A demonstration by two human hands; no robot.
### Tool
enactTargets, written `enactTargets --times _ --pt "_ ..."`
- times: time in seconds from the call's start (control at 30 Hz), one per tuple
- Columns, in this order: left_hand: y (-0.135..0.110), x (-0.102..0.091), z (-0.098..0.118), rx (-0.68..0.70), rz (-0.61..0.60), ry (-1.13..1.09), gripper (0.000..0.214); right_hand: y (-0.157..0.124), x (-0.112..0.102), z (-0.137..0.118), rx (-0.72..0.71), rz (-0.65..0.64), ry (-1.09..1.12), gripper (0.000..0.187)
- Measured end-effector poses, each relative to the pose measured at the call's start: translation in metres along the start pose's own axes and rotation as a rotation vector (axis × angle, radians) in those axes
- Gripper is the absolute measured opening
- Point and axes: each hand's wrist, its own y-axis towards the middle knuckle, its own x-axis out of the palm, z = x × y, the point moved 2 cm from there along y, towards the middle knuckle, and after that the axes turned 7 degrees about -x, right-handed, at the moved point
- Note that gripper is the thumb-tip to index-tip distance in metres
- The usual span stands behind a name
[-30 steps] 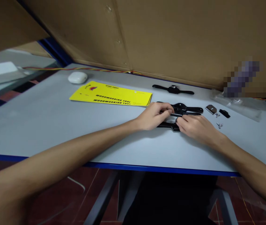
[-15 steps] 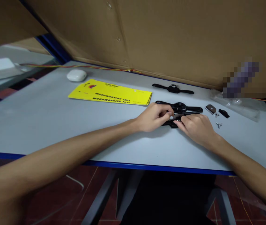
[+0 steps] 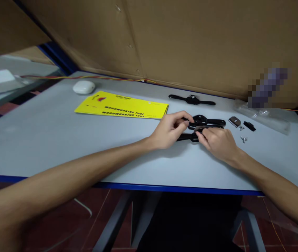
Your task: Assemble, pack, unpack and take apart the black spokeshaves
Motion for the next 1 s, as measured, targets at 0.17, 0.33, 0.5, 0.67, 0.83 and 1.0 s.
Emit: enactTargets --times 0.17,0.33,0.5,0.67,0.83,1.0 --pt "0.012 -0.010 -0.008 -0.057 0.173 -0.266 0.021 0.011 -0.008 0.013 0.079 -0.026 0.027 0.047" --pt "0.020 -0.021 -0.023 -0.192 0.312 -0.323 0.023 0.040 -0.020 0.037 0.225 -0.108 0.061 0.051" --pt "0.019 -0.013 -0.027 -0.136 0.165 -0.186 0.025 0.075 -0.005 0.068 0.239 -0.215 0.053 0.037" --pt "0.013 -0.009 -0.020 -0.067 0.091 -0.050 0.026 0.081 0.004 0.079 0.238 -0.204 0.096 0.035" --pt "0.007 -0.008 -0.012 0.128 0.076 0.298 0.029 0.071 0.005 0.088 0.429 -0.222 0.061 0.056" --pt "0.003 0.001 -0.016 0.280 -0.148 0.717 0.046 0.076 0.019 0.097 0.402 -0.250 0.246 0.038"
